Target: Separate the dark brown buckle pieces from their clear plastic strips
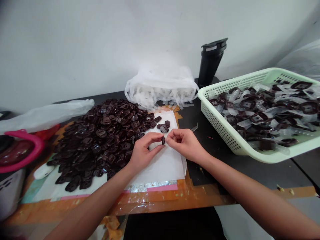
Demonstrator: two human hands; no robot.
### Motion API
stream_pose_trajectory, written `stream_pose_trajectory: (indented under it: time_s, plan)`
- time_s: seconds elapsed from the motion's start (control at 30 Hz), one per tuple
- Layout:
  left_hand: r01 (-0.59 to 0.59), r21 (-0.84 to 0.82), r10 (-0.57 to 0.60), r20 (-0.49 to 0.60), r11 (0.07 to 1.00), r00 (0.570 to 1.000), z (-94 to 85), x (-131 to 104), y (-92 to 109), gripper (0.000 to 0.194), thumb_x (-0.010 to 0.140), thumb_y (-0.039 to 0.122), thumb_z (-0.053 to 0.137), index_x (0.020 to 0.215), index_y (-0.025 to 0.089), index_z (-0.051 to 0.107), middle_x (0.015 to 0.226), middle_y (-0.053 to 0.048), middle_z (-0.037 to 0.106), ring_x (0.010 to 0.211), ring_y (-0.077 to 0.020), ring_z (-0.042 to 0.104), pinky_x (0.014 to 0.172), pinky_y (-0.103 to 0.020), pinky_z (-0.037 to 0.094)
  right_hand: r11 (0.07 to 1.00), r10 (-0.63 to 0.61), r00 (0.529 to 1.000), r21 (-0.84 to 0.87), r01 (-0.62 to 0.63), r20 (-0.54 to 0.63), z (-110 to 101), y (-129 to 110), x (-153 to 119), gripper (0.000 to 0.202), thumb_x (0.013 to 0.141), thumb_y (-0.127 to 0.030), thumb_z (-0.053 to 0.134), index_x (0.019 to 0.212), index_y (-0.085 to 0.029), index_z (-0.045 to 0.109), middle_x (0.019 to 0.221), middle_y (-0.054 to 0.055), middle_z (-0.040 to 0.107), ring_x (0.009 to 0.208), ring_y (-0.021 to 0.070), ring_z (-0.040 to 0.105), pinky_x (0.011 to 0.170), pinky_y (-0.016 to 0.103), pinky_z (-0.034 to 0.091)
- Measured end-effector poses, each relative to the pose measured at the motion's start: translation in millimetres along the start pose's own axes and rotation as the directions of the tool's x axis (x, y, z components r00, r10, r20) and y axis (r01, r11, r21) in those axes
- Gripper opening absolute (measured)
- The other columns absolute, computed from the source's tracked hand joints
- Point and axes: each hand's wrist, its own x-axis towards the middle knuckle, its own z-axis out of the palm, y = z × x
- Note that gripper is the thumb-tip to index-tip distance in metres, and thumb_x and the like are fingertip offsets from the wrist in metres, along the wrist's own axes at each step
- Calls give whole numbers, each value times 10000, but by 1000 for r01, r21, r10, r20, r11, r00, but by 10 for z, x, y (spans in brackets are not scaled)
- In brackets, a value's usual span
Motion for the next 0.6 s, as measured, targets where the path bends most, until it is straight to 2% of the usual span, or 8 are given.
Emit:
stream_pose_trajectory:
  time_s: [0.13, 0.4, 0.6]
  plan:
    - [35, -66, -36, -2, 997, 999, -7, 6, -4, 296, 765, 247, 707, 1055, 200, 669, 979, -75, 655, 896, -187, 617, 856, -344, 513, 1000, 15, 1000, 5, -15, 2, -8, 5, 9, 246, 804, -375, 612, 678, -165, 583, 581, -25, 466, 504, 77, 347, 466, 232, 246]
    - [15, 2, -15, 23, 1000, 1000, -11, 13, -1, 276, 759, 256, 711, 1030, 207, 682, 956, -69, 668, 877, -187, 616, 816, -329, 515, 997, 32, 999, 68, -35, 43, -10, 10, 21, 254, 796, -403, 621, 694, -171, 604, 551, -18, 499, 505, 96, 424, 493, 236, 324]
    - [30, -51, -30, 12, 998, 999, -7, 4, -34, 309, 761, 252, 713, 1063, 205, 666, 972, -68, 658, 882, -177, 614, 841, -330, 509, 1000, 25, 999, -3, -25, -46, -9, 14, 19, 218, 795, -349, 622, 673, -170, 599, 566, -14, 518, 506, 96, 419, 490, 239, 302]
